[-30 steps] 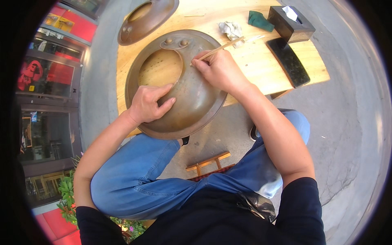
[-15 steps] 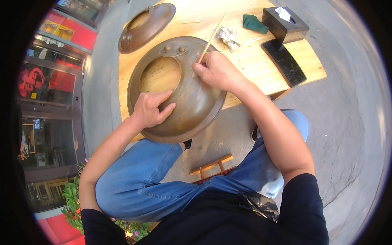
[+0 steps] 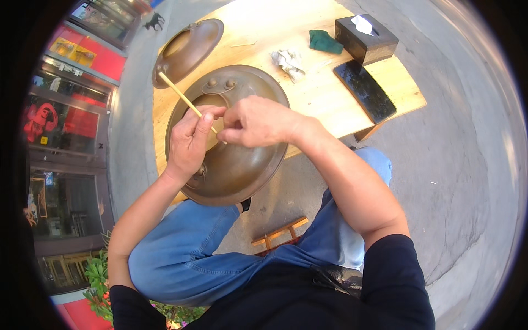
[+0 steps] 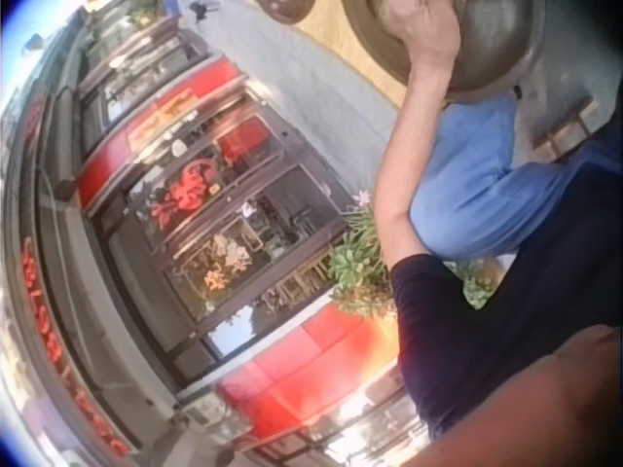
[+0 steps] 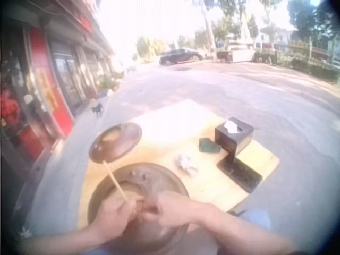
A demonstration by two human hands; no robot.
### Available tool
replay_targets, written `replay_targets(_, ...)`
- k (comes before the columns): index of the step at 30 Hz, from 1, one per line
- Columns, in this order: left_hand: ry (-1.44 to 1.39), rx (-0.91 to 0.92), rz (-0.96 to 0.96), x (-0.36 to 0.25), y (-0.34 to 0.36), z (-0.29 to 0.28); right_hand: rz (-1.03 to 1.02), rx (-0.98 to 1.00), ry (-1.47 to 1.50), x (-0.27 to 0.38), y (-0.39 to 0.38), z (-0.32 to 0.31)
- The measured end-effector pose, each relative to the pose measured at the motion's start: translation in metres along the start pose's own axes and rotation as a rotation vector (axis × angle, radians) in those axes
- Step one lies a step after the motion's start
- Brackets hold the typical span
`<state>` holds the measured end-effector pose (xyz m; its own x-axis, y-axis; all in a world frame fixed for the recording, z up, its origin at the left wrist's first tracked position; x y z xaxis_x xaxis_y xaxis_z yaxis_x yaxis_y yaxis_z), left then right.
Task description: The person uses a wooden stick to carve decorative swirls and circular indentations into a round metal lid. They periodically wipe the surface with a cloth to remove debris and inspect the carved details.
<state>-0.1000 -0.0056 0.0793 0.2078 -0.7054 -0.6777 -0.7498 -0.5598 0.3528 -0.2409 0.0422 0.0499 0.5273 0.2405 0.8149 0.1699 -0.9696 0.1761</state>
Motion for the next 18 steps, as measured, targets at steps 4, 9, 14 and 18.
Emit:
replay_targets(4, -0.073, -0.010, -0.183, 0.022, -0.006, -0.007, 0.070, -0.611, -0.355, -0.073, 0.016, -0.070)
replay_targets(9, 0.177, 0.039, -0.071, 0.028, -0.019, -0.001, 0.385, -0.448, -0.617, -0.128, 0.021, -0.070)
replay_targets(14, 0.259, -0.018, -0.037, 0.037, -0.027, -0.005, 0.297, -0.466, -0.084, -0.124, 0.027, -0.070)
replay_targets(18, 0.350, -0.036, -0.059, 0.054, -0.035, 0.006, 0.259, -0.429, 0.454, -0.086, 0.015, -0.047)
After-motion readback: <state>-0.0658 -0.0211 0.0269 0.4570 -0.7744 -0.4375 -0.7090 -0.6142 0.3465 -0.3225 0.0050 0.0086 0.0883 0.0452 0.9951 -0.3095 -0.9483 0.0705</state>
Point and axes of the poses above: each hand's wrist, its own y-axis towards the middle knuckle, its own z-axis out of the palm, x = y × z, the point moved 7 cm from there along y, towards the middle knuckle
